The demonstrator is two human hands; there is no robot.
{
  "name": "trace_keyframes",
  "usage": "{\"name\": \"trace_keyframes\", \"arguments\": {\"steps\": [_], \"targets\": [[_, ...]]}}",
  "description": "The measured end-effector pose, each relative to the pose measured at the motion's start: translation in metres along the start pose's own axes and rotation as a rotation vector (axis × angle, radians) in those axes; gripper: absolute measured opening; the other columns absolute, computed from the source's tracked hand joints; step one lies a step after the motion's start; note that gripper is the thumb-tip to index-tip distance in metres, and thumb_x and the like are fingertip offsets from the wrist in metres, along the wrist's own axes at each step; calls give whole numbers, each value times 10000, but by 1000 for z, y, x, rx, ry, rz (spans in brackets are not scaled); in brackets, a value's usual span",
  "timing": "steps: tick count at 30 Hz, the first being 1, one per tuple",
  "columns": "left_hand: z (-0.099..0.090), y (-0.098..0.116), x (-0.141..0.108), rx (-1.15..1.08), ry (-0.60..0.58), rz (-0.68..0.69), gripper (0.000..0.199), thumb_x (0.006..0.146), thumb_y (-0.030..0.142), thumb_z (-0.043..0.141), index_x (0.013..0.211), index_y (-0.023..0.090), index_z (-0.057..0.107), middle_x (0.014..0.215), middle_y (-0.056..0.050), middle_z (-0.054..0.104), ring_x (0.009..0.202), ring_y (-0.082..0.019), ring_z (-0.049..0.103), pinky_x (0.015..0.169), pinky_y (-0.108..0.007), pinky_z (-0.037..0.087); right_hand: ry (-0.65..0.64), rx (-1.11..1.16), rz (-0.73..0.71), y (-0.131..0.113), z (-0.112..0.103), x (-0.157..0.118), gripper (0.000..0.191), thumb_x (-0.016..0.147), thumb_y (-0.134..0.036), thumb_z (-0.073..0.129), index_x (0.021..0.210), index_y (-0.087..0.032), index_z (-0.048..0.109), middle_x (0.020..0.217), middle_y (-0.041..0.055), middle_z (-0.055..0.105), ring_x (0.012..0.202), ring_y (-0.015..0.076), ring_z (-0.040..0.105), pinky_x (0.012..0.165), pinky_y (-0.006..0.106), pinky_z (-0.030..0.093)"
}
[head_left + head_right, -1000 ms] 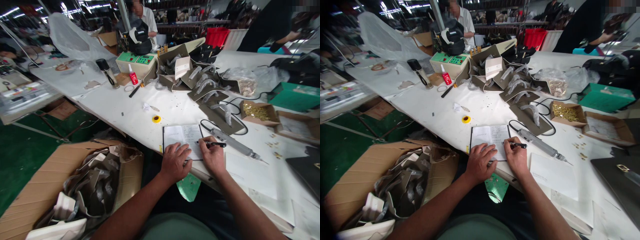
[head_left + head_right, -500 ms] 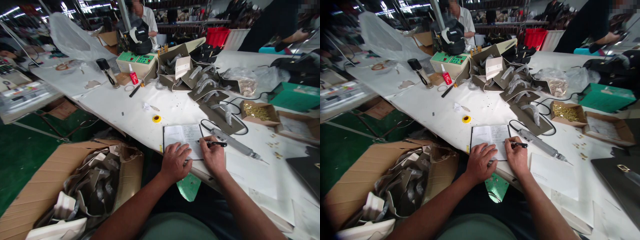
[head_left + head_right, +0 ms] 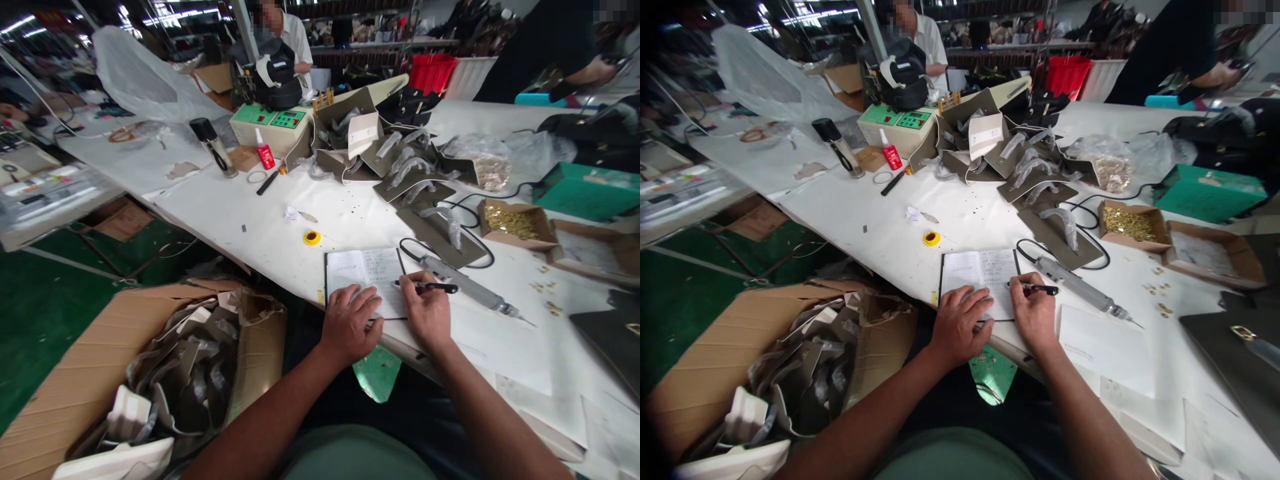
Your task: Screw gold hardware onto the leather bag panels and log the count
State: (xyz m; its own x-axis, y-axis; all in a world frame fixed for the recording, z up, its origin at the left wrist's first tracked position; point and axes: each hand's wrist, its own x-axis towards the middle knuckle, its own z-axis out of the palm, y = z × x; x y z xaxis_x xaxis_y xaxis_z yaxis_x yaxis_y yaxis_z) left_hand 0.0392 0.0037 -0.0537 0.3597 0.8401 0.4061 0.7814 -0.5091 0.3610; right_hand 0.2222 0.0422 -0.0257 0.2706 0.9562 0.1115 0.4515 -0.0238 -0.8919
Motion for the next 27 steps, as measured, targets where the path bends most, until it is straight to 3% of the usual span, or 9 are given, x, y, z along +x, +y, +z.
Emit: {"name": "trace_keyframes", "arguments": {"steps": [4, 8, 11, 13, 15, 19, 21, 24, 27], "targets": [[-1, 1, 0, -5, -4, -1, 353, 932, 366, 631, 1262, 250, 682, 1423, -23, 667, 1321, -329, 530, 1073, -532, 390, -3, -2, 2, 6, 2, 0, 369, 923, -548, 606, 812, -200, 656, 702, 29, 684, 620, 189, 608, 642, 305, 448], [-4, 1, 1, -6, -8, -1, 345, 934, 347, 632, 1259, 244, 681, 1427, -29, 664, 1317, -333, 530, 1067, -538, 398, 129, 158, -13, 19, 6, 0, 397, 938, -586, 625, 978, -194, 671, 787, 28, 700, 634, 185, 623, 643, 310, 495], [-8, 2, 0, 0, -15, 7, 347, 928, 346, 649, 1258, 244, 680, 1424, -35, 664, 1310, -340, 535, 1067, -551, 412, 140, 182, -190, 21, 5, -1, 326, 970, -511, 629, 1076, -208, 690, 962, 56, 727, 770, 205, 687, 757, 345, 554], [-12, 4, -2, 3, -24, 20, 347, 918, 345, 666, 1249, 244, 684, 1415, -44, 668, 1297, -343, 548, 1065, -557, 430, 77, 96, -377, 17, 2, 0, 255, 1008, -399, 588, 1149, -221, 702, 1083, 78, 724, 944, 227, 697, 889, 373, 550], [-17, 5, -5, 6, -26, 35, 351, 908, 329, 677, 1248, 242, 686, 1403, -54, 674, 1282, -344, 563, 1058, -556, 454, -34, -70, -505, 12, -1, 2, 311, 1031, -279, 509, 1285, -227, 681, 1202, 100, 709, 1112, 253, 656, 980, 403, 516], [-27, 9, -16, 3, 50, 69, 392, 908, 261, 662, 1299, 228, 655, 1422, -85, 652, 1297, -328, 570, 1092, -551, 474, -261, -351, -543, 7, -1, 7, 458, 984, -119, 450, 1353, -257, 685, 1295, 78, 709, 1206, 281, 604, 1032, 443, 466], [-30, 10, -27, -17, 158, 55, 371, 921, 215, 634, 1291, 214, 648, 1401, -110, 650, 1292, -307, 578, 1107, -539, 478, -276, -369, -516, 7, 1, 5, 464, 975, -111, 460, 1355, -248, 687, 1298, 72, 713, 1202, 275, 610, 1042, 434, 462], [-30, 2, -51, -127, 369, -149, 341, 920, 280, 656, 1248, 188, 640, 1296, -149, 661, 1225, -311, 612, 1061, -540, 514, -151, -385, -402, 5, 3, -8, 439, 1026, -233, 463, 1431, -163, 618, 1371, 150, 662, 1242, 304, 589, 1069, 455, 454], [-24, -23, -71, -382, 487, -653, 584, 789, 566, 743, 1226, 199, 619, 1209, -143, 675, 1125, -360, 650, 957, -582, 561, -53, -415, -300, -2, 5, -22, 506, 990, -402, 597, 1427, -148, 613, 1378, 166, 657, 1241, 330, 597, 1075, 463, 454]]}}
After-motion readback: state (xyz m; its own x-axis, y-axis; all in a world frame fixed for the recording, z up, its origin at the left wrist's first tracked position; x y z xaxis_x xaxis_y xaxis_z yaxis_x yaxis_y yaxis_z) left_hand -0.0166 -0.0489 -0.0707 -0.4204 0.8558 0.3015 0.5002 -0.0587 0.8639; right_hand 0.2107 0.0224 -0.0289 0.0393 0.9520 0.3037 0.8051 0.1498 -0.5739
